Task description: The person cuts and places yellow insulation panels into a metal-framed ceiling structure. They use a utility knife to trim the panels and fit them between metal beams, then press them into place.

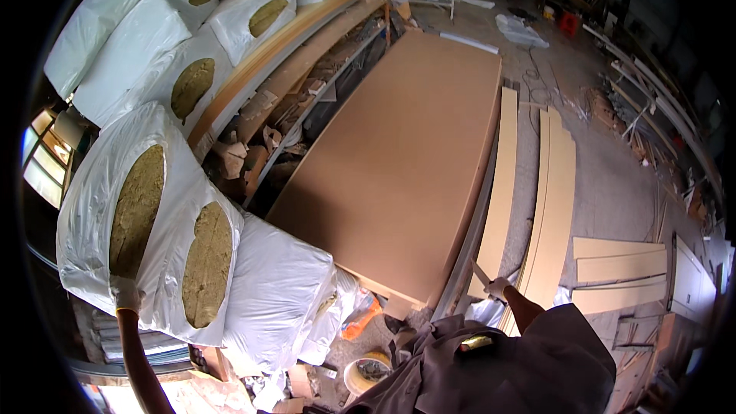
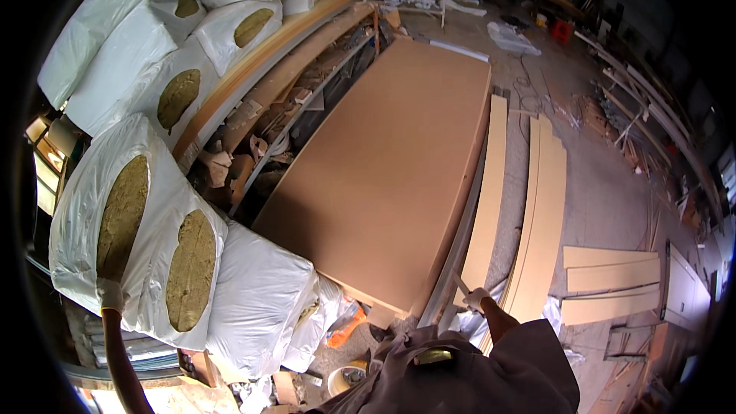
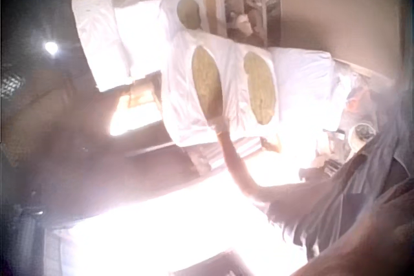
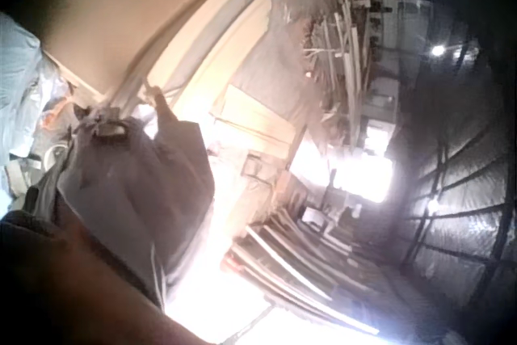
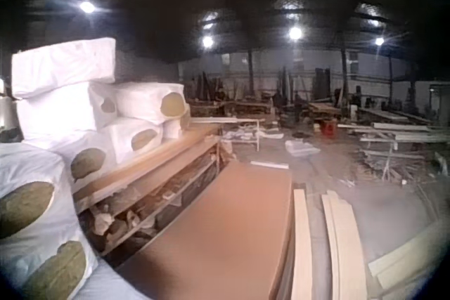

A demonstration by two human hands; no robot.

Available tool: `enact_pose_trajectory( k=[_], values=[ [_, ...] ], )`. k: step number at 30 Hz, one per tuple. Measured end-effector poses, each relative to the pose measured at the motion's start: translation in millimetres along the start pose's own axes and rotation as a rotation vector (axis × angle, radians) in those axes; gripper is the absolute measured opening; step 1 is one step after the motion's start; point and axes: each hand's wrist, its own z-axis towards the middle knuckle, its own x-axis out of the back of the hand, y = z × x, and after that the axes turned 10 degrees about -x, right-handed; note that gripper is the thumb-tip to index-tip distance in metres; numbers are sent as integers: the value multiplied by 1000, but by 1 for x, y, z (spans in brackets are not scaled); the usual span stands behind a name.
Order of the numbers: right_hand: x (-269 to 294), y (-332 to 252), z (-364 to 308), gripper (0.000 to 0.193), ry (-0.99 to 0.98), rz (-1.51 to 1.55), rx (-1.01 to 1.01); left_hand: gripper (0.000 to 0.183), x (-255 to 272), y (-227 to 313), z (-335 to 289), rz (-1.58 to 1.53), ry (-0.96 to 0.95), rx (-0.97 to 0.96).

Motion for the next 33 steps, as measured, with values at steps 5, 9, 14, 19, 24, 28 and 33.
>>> enact_pose_trajectory(
  k=[5, 9, 14, 19, 24, 28, 33],
  values=[
    [-20, 13, 22, 23, -71, 236, 86, 42, 77, -48, -49, 202, 57, -130],
    [-31, 71, 40, 11, -224, 574, -158, 34, 153, 39, 39, 165, 239, -374],
    [-7, 160, 69, 13, -200, 694, -257, 33, 343, 317, 210, 261, 273, -549],
    [30, 210, 63, 13, -137, 716, -220, 26, 391, 545, 352, 381, 283, -673],
    [69, 281, 31, 15, -102, 854, -297, 25, 507, 849, 407, 332, 136, -677],
    [70, 351, 6, 14, -65, 1058, -454, 67, 527, 1030, 300, -11, 786, -1049],
    [66, 414, -15, 11, -61, 1097, -534, 112, 402, 955, 218, -83, -22, -405]
  ],
)
